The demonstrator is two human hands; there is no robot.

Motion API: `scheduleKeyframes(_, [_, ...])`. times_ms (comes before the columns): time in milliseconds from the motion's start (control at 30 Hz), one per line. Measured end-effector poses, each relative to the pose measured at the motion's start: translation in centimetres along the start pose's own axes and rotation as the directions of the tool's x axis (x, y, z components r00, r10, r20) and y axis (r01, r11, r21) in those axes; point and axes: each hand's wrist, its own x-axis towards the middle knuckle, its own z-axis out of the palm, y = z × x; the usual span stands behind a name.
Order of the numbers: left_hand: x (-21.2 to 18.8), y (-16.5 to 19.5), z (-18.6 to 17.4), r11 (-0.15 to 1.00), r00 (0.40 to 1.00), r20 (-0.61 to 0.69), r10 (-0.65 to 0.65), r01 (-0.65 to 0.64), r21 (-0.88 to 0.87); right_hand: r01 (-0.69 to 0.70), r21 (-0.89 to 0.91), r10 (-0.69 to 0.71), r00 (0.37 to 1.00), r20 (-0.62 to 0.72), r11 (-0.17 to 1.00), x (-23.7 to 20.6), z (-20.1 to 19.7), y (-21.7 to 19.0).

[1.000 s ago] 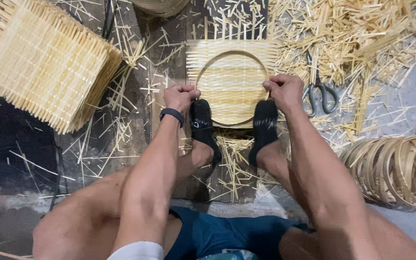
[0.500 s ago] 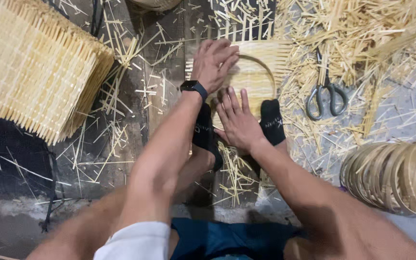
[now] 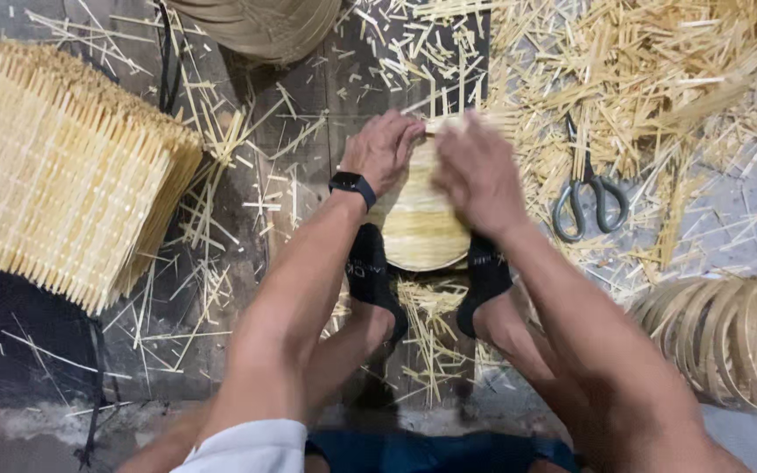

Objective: The person sits on the floor of a bamboo workshop and uses shears to trim the protruding ends of bamboo sticks from a square woven mat. They press the mat over a round wooden form, weave and tuck a thin bamboo ring around the edge, trim excess sticks, and set the finished round piece aside.

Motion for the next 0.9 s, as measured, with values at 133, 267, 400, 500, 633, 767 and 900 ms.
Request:
scheduleKeyframes(133, [1.3,-2.0,1.6,0.988,0.996,0.016,-0.088,0.089,-0.127,-0.373,0.329,0.351,0.928,0.126,0.868,3.0,2.8,3.1])
scheduleKeyframes(267, [2.5,-4.2,3.5,0.928,0.966,0.106,-0.235,0.255,-0.27,-0.599,0.527,0.51,0.797,0.322,0.603,2.1,4.8,5.4])
scheduleKeyframes(400, [2.2,-5.3,4.2,0.855,0.928,0.197,-0.316,0.369,-0.365,-0.562,0.672,0.476,0.812,0.337,0.482,0.8,6.2,6.4])
scheduleKeyframes(500, [1.3,-4.3,3.2,0.852,0.96,0.142,-0.24,0.278,-0.442,-0.493,0.804,0.611,0.762,0.215,0.332,1.0,4.0,6.5])
scheduleKeyframes(633, [0.1,0.2,-0.3,0.832,0.924,0.287,-0.254,0.36,-0.421,-0.541,0.575,0.546,0.817,0.184,0.614,-0.1,-8.3,9.9])
scheduleKeyframes(767, [-2.2,6.1,-4.2,0.987,1.0,0.025,0.006,-0.002,-0.162,-0.318,-0.318,0.423,0.834,0.355,0.893,-6.9,-23.4,12.3])
scheduleKeyframes(900, [-8.7,9.3,-3.5,0.9,0.915,0.055,0.4,-0.403,0.166,-0.568,-0.391,0.689,0.614,0.384,0.724,-13.7,-25.4,13.0])
